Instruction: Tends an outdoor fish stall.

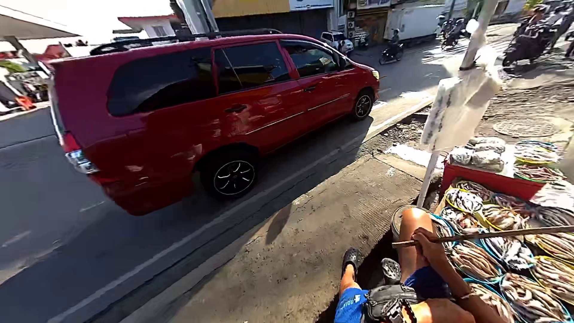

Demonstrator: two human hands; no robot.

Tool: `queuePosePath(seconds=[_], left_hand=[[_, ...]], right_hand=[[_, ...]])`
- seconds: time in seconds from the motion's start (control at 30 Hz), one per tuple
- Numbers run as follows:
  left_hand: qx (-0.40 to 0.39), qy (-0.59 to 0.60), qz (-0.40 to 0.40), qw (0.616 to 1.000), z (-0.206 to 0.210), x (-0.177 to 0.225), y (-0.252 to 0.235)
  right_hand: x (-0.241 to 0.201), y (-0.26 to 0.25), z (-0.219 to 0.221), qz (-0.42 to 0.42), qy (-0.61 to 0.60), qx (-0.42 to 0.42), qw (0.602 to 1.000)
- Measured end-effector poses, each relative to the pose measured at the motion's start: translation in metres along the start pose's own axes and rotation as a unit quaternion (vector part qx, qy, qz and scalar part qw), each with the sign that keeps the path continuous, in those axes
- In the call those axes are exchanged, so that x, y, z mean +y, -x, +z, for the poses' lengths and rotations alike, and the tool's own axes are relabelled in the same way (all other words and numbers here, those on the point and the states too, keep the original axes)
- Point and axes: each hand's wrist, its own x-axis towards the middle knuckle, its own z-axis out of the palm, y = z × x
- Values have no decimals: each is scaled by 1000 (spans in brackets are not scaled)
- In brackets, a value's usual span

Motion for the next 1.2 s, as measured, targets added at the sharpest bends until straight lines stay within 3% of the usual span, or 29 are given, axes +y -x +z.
queuePosePath(seconds=[0.17, 1.2], left_hand=[[-12, 21, 44, 999, 12, -28, -9], [-51, 49, 20, 997, 0, -35, -5]], right_hand=[[-2, 1, -8, 11, 7, -5, 1000], [14, -12, -4, -28, -57, 9, 998]])
